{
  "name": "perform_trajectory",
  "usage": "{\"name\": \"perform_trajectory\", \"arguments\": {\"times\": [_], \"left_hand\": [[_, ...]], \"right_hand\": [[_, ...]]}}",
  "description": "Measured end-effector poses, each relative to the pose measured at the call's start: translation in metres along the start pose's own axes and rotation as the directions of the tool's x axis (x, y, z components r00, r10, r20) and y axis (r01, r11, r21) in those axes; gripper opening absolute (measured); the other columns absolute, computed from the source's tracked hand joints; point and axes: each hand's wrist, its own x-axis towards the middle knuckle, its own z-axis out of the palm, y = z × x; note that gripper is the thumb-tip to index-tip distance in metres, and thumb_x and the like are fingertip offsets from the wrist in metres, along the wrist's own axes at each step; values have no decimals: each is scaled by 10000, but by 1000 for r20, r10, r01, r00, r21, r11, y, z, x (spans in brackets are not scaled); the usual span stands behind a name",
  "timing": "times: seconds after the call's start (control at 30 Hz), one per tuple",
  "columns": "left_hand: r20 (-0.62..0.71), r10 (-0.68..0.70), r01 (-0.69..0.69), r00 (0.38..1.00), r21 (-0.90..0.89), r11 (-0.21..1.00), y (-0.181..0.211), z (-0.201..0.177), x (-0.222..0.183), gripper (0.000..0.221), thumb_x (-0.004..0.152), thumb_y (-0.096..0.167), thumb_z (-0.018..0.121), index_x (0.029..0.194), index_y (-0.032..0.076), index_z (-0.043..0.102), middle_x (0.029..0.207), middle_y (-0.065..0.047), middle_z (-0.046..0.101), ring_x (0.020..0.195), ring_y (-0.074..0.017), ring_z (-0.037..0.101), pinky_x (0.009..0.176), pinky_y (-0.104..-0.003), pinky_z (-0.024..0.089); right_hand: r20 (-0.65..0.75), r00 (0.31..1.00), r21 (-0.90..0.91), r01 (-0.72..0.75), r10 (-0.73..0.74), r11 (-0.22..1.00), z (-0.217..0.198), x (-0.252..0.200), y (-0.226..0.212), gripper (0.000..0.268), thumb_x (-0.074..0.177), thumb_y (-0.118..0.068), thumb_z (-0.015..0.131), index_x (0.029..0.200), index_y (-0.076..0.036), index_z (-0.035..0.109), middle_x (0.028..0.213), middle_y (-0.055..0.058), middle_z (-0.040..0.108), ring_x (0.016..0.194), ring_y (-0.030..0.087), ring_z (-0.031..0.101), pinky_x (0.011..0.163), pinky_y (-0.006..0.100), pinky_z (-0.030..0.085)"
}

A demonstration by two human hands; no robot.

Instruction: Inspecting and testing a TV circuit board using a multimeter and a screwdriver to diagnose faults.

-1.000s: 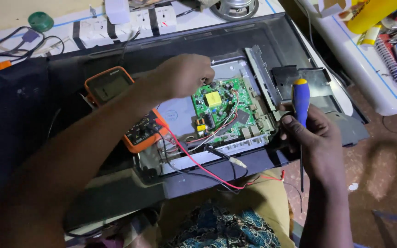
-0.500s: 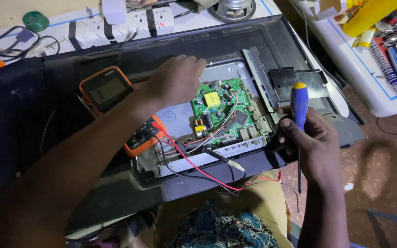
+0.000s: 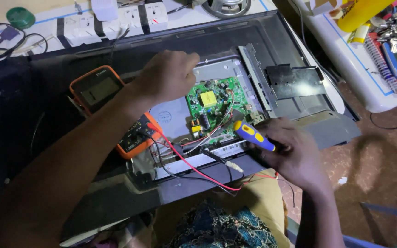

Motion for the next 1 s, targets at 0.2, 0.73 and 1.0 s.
{"name": "perform_trajectory", "arguments": {"times": [0.2, 0.73, 1.0], "left_hand": [[-19, -9, 5, 1000, -204, 979, -12, 18, -4, 259, 931, -139, 529, 805, 80, 471, 783, -45, 463, 687, -186, 384, 570, -380, 253], [-84, -10, 0, 996, -117, 993, -6, 21, 5, 298, 1107, -25, 496, 846, 93, 416, 710, -23, 388, 600, -169, 288, 525, -408, 191], [132, -266, 292, 955, -579, 761, 36, -19, 14, 171, 1000, 32, 622, 1058, 25, 783, 865, -109, 794, 735, -145, 722, 574, -268, 498]], "right_hand": [[-19, 998, 39, 65, -64, 997, -1, 2, -4, 205, 812, -176, 852, 1009, -119, 845, 1038, 48, 822, 965, 245, 751, 809, 375, 529], [-13, 999, 48, 53, -52, 997, -6, 1, -7, 231, 821, -168, 817, 1044, -108, 829, 1093, 62, 827, 1024, 258, 757, 863, 389, 532], [-8, 1000, 41, -22, 23, 999, -7, 0, -7, 298, 834, -233, 823, 1111, -125, 836, 1115, 46, 848, 995, 246, 772, 837, 396, 553]]}}
